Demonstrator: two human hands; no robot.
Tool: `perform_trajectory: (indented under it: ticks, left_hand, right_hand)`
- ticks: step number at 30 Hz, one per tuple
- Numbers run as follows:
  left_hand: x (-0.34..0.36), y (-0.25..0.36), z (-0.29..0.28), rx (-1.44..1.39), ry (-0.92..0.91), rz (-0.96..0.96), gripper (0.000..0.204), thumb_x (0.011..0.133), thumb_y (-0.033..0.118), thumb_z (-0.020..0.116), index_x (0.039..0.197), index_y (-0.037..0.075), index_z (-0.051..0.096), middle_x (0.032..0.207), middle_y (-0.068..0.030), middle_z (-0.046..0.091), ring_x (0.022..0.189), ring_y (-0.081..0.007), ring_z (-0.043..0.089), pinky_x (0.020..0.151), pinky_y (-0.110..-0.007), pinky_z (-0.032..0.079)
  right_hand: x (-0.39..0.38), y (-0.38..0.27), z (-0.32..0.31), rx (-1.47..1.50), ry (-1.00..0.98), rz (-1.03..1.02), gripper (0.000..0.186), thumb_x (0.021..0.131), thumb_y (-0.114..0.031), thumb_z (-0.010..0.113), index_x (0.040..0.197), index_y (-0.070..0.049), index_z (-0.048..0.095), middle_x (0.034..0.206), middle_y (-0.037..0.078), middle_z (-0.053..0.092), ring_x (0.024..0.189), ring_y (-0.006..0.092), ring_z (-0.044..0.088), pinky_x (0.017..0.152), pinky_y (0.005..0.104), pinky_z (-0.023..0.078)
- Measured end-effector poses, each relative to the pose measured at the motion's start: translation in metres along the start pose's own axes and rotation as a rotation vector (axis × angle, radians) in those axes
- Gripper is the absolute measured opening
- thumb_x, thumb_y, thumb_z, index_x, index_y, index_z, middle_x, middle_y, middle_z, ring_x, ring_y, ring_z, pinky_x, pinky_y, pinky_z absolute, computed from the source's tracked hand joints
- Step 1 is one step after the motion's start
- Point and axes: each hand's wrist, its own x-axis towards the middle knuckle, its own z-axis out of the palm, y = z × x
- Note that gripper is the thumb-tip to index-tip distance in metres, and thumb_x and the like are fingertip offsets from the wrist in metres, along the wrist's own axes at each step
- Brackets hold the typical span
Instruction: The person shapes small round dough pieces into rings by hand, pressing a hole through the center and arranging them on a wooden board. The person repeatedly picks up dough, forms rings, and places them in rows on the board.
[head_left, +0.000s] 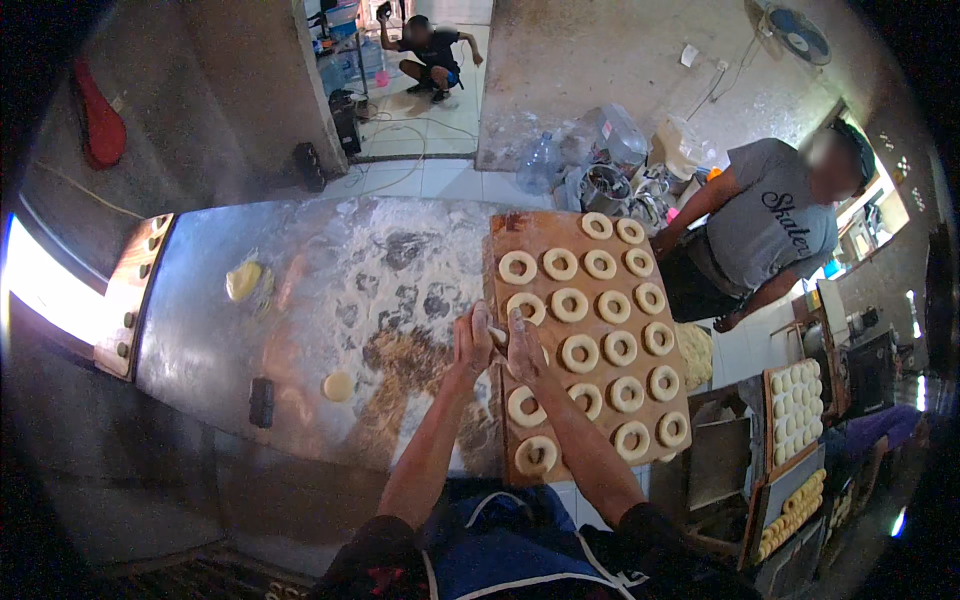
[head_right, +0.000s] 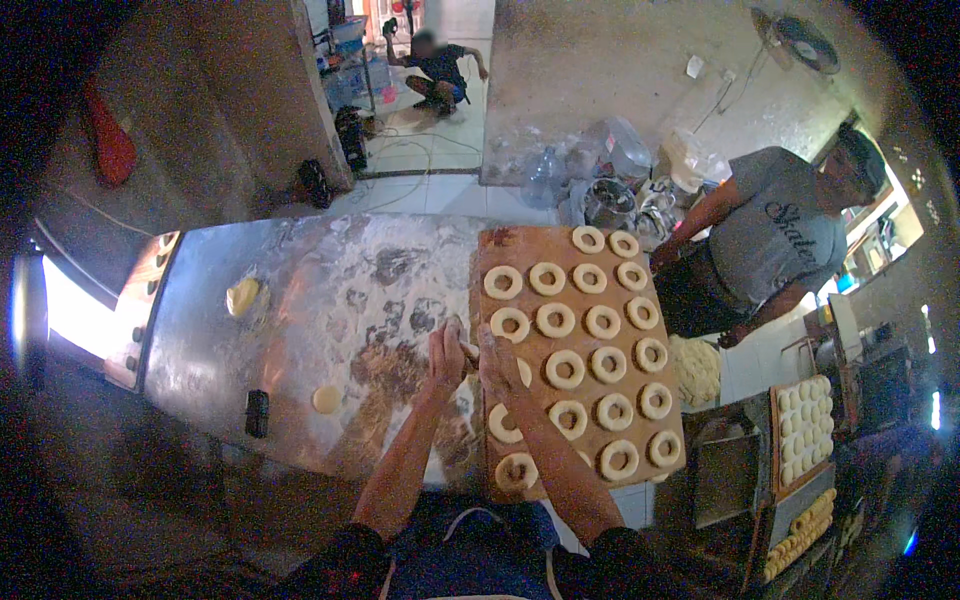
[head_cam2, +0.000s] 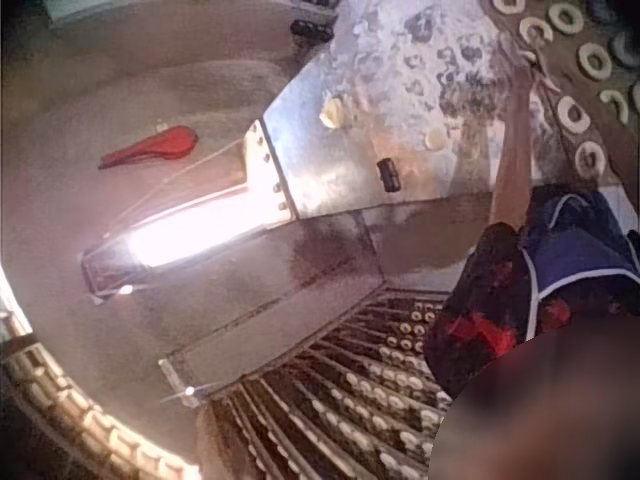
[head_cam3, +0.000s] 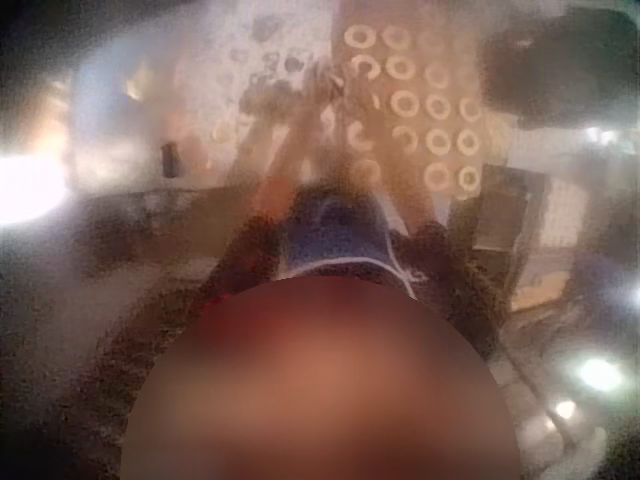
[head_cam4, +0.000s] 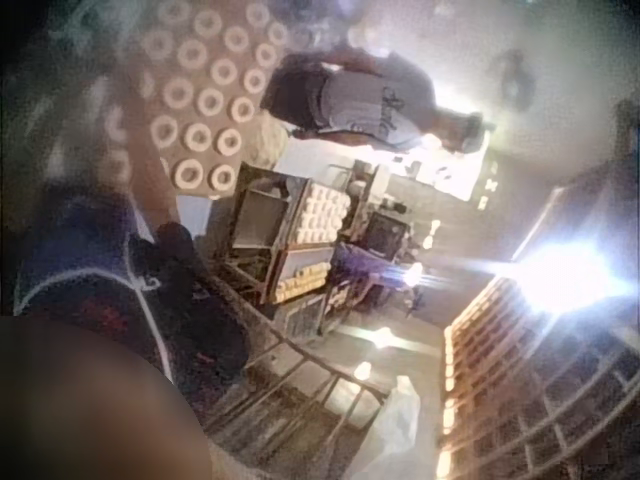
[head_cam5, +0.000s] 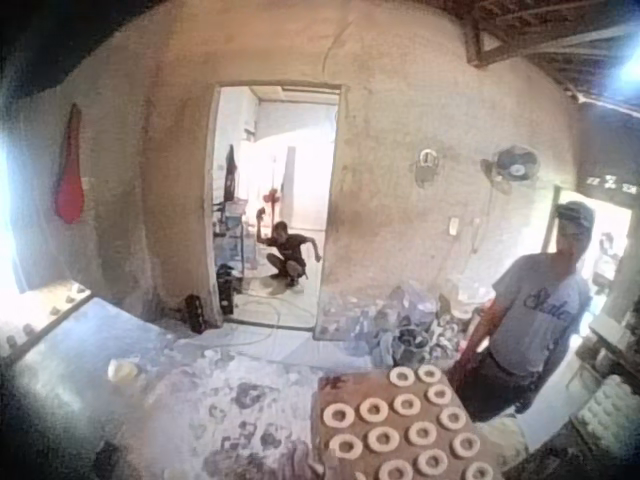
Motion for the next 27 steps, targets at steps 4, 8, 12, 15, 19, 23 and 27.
perform_trajectory:
  ticks: [4, 8, 12, 15, 19, 23, 27]
  left_hand:
    - [0.038, 0.007, 0.046, -0.956, 0.189, -0.452, 0.045, 0.097, 0.040, 0.040, 0.107, 0.000, 0.060, 0.089, -0.0148, 0.062, 0.074, -0.0210, 0.060, 0.064, -0.039, 0.050]
    - [0.064, 0.019, 0.083, -0.095, 0.131, 0.029, 0.038, 0.095, 0.038, 0.045, 0.090, 0.002, 0.056, 0.075, -0.0037, 0.053, 0.066, -0.0207, 0.054, 0.061, -0.036, 0.047]
    - [0.090, 0.034, 0.116, -0.492, 0.183, -0.052, 0.041, 0.096, 0.036, 0.046, 0.083, -0.001, 0.056, 0.070, -0.0028, 0.050, 0.068, -0.0182, 0.051, 0.063, -0.035, 0.045]
    - [0.114, 0.037, 0.130, -0.083, 0.036, -0.018, 0.035, 0.097, 0.032, 0.047, 0.082, 0.002, 0.058, 0.073, -0.0035, 0.054, 0.074, -0.0191, 0.056, 0.067, -0.035, 0.046]
    - [0.140, 0.014, 0.153, -0.283, 0.162, 0.098, 0.035, 0.097, 0.029, 0.045, 0.078, 0.002, 0.054, 0.071, -0.0064, 0.055, 0.071, -0.0204, 0.054, 0.067, -0.039, 0.043]
    - [0.166, -0.023, 0.160, 0.085, 0.129, 0.373, 0.034, 0.095, 0.029, 0.046, 0.073, 0.003, 0.054, 0.069, -0.0071, 0.055, 0.067, -0.0209, 0.053, 0.066, -0.039, 0.041]
    - [0.201, -0.040, 0.167, -0.545, 0.016, 0.137, 0.036, 0.095, 0.032, 0.046, 0.073, 0.004, 0.052, 0.065, -0.0085, 0.052, 0.066, -0.0206, 0.051, 0.063, -0.040, 0.038]
  right_hand:
    - [0.037, 0.011, -0.038, 0.028, -0.020, -0.008, 0.055, 0.101, -0.045, 0.036, 0.114, 0.005, 0.053, 0.101, 0.015, 0.058, 0.091, 0.0243, 0.054, 0.083, 0.0385, 0.043]
    - [0.084, 0.043, -0.069, 0.041, -0.004, -0.041, 0.052, 0.101, -0.044, 0.035, 0.107, 0.004, 0.055, 0.093, 0.013, 0.059, 0.084, 0.0237, 0.055, 0.076, 0.0378, 0.044]
    - [0.122, 0.060, -0.093, 0.072, 0.059, -0.040, 0.051, 0.102, -0.043, 0.035, 0.100, 0.003, 0.058, 0.084, 0.011, 0.060, 0.076, 0.0230, 0.055, 0.069, 0.0371, 0.046]
    - [0.144, 0.055, -0.111, -0.134, 0.043, -0.146, 0.045, 0.102, -0.038, 0.035, 0.100, 0.000, 0.059, 0.081, 0.014, 0.058, 0.072, 0.0260, 0.054, 0.066, 0.0404, 0.044]
    - [0.163, 0.045, -0.128, -0.052, 0.057, -0.076, 0.048, 0.101, -0.039, 0.037, 0.083, 0.000, 0.058, 0.068, 0.013, 0.053, 0.066, 0.0249, 0.049, 0.062, 0.0413, 0.041]
    - [0.188, 0.044, -0.142, -0.185, 0.014, -0.015, 0.060, 0.100, -0.050, 0.031, 0.078, 0.001, 0.054, 0.069, 0.008, 0.052, 0.065, 0.0145, 0.045, 0.059, 0.0382, 0.038]
    - [0.206, 0.051, -0.138, -0.050, -0.042, -0.038, 0.050, 0.100, -0.044, 0.038, 0.089, 0.001, 0.057, 0.078, 0.009, 0.057, 0.073, 0.0191, 0.051, 0.066, 0.0371, 0.042]
